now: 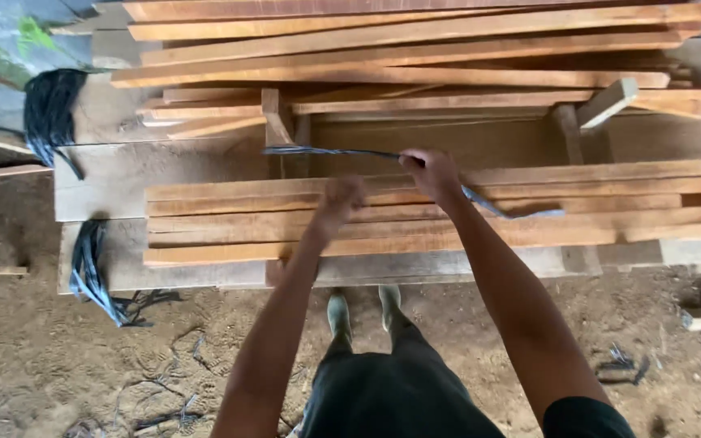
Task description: Bundling long strips of wood together using flexible tying material.
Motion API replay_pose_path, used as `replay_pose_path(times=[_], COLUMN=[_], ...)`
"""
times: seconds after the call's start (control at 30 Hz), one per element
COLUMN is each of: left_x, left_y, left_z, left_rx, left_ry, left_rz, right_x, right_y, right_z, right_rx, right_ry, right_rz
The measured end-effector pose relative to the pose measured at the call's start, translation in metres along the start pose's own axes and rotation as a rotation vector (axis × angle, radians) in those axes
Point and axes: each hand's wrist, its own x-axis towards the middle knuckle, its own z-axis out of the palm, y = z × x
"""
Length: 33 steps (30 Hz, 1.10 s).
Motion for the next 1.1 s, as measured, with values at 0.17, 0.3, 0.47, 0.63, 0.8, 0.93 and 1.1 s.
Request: replay_pose_path(times=[0.17,0.3,0.47,0.63,0.8,0.93,1.1], left_x=[-0.035,-0.07,-0.066,-0.059,-0.048,-0.039,-0.046], left_y=[-0.023,0.068,-0.043,-0.138,-0.196,-0.217,-0.23], left_z=[-0.005,0.018,0.004,0.0,0.008,0.003,0.004], left_rx=[0.29,0.739,1.092,1.287,1.312,1.342,1.377], left_ry=[-0.564,-0.862,-0.801,-0.606,-0.528,-0.429,-0.32], left_rz=[-0.374,-0.459,-0.421,-0.18,-0.153,-0.128,-0.101], right_x=[0.019,0.041,0.065,0.057,0.085,0.077,0.066], right_y=[0.003,0.031,0.052,0.009,0.006,-0.004,-0.019], right_z=[0.007,0.032,0.049,0.025,0.056,0.06,0.046], right_rx=[0.135,-0.149,-0.19,-0.161,-0.263,-0.162,-0.025], right_ry=[-0.092,-0.323,-0.467,-0.604,-0.699,-0.707,-0.712], right_rz=[-0.054,0.049,0.126,0.163,0.165,0.187,0.31])
